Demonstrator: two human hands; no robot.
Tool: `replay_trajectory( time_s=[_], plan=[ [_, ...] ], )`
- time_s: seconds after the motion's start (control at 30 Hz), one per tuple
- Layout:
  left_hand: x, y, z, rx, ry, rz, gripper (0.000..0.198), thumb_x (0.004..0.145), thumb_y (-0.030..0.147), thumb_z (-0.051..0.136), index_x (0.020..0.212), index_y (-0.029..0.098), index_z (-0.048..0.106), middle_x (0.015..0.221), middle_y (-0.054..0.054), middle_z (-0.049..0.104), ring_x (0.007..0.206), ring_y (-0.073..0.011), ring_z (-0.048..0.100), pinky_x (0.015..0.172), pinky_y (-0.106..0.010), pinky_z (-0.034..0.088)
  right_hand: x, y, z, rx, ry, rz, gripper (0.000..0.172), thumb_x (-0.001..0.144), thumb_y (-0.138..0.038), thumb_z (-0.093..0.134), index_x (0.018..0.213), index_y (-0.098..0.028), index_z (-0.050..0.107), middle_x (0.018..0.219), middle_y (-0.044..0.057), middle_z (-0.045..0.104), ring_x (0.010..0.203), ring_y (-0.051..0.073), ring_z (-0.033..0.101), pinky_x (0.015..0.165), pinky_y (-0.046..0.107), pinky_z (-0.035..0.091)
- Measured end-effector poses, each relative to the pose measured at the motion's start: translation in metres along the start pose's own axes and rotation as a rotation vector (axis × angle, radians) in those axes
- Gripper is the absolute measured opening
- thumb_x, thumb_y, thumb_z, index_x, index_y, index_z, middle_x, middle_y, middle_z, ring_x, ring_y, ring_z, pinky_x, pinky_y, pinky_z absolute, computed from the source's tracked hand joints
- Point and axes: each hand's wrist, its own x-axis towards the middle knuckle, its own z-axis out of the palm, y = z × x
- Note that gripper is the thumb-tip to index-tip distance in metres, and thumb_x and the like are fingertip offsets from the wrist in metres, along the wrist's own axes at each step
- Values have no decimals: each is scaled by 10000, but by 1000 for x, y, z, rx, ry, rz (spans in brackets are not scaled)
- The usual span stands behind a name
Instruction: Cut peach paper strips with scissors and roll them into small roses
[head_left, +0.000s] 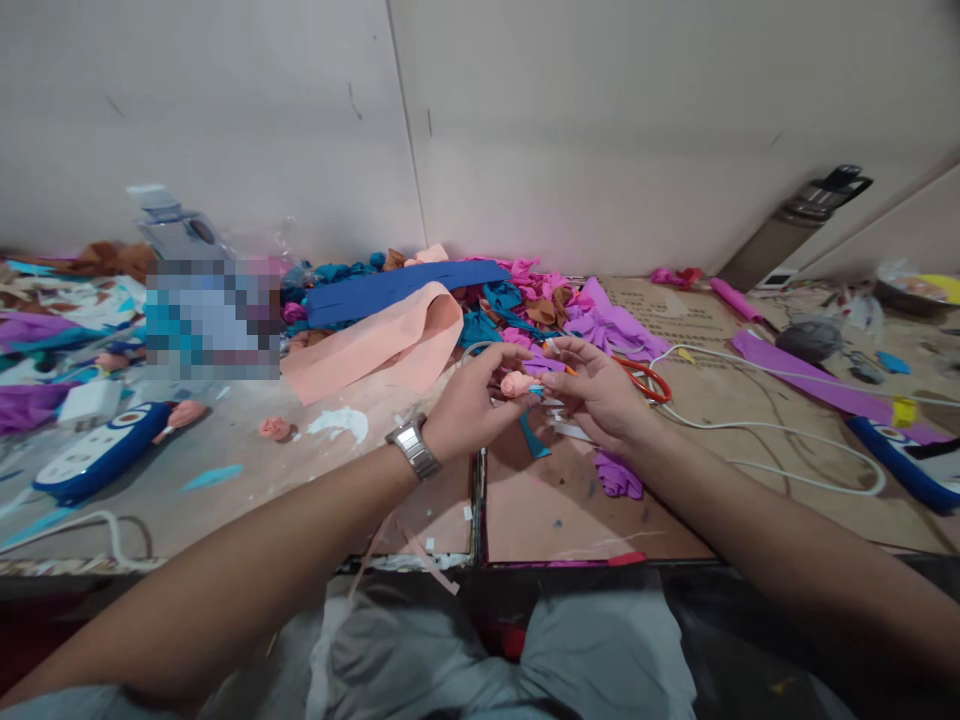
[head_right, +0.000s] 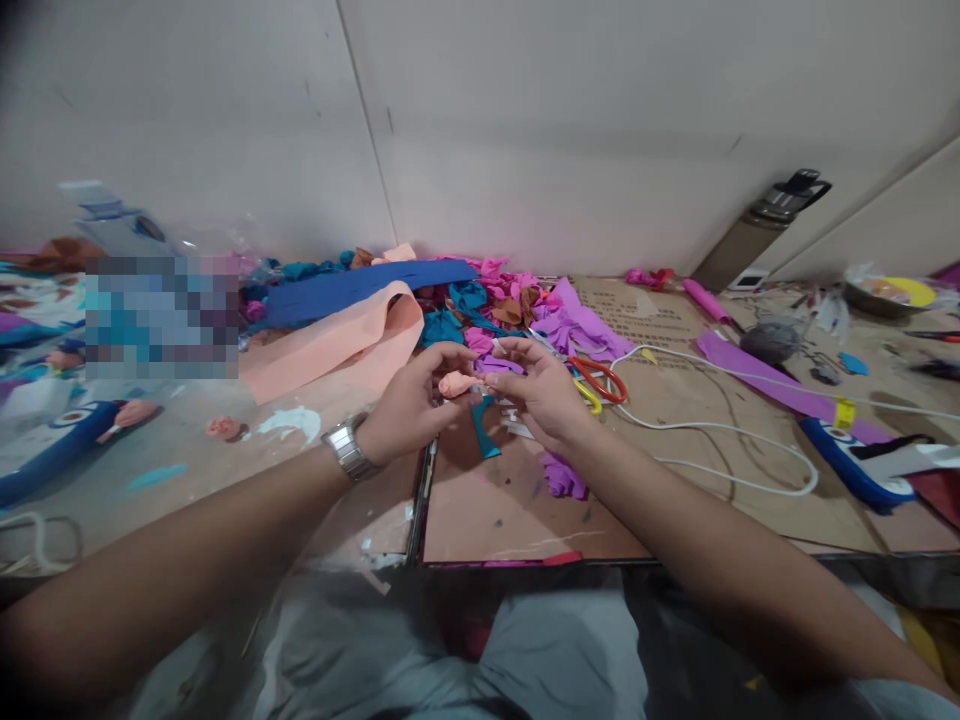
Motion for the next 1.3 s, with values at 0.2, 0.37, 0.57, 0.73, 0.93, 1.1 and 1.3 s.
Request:
replay_trajectory(
  time_s=[0.2, 0.37, 0.57, 0.73, 0.93, 1.1, 1.3],
  plan=[
    [4, -1, 3, -214, 32, -134, 225, 840, 365, 745, 874, 150, 688, 860, -43, 673, 804, -154, 615, 759, -285, 514, -1, 3, 1, 17, -18, -6, 555, 522, -168, 950, 991, -264, 668, 1041, -31, 637, 819, 119, 648, 678, 254, 561],
    [3, 1, 5, -358, 24, -221, 252, 822, 373, 765, 918, 150, 700, 928, -54, 694, 816, -146, 622, 756, -274, 510, -4, 4, 5, -6, -54, 1, 572, 551, -213, 954, 1034, -254, 650, 1068, -11, 647, 826, 123, 654, 704, 268, 561],
    [3, -3, 8, -619, 153, -463, 292, 747, 381, 828, 858, 159, 675, 798, -5, 677, 665, -96, 601, 619, -220, 491, -2, 6, 3, -63, 18, -34, 429, 625, -333, 922, 963, -244, 672, 924, -32, 671, 705, 105, 626, 614, 246, 515],
    [4, -6, 7, -674, 212, -530, 350, 703, 395, 863, 880, 148, 688, 764, -17, 697, 677, -115, 647, 610, -227, 516, 0, 7, -1, -121, -1, -26, 358, 635, -402, 912, 867, -217, 712, 766, -38, 656, 615, 89, 559, 581, 243, 469],
    [2, -4, 8, -583, 177, -493, 383, 667, 418, 889, 875, 131, 744, 767, -38, 729, 672, -127, 669, 632, -251, 551, -5, 6, 2, -143, -110, 40, 299, 673, -390, 896, 817, -197, 719, 774, -29, 653, 592, 76, 527, 563, 238, 427],
    [1, 0, 8, -513, 156, -488, 361, 665, 409, 896, 861, 128, 783, 765, -52, 752, 659, -128, 673, 688, -283, 594, -6, 5, 1, -189, -148, 21, 276, 704, -405, 877, 793, -196, 721, 758, -26, 625, 590, 80, 503, 550, 241, 402],
    [0, -1, 10, -515, 140, -466, 396, 669, 445, 886, 916, 145, 808, 873, -77, 784, 758, -170, 718, 791, -347, 626, -5, 7, -1, -194, -171, 16, 279, 708, -418, 872, 781, -203, 710, 752, -33, 617, 581, 82, 487, 572, 259, 404]
  ],
)
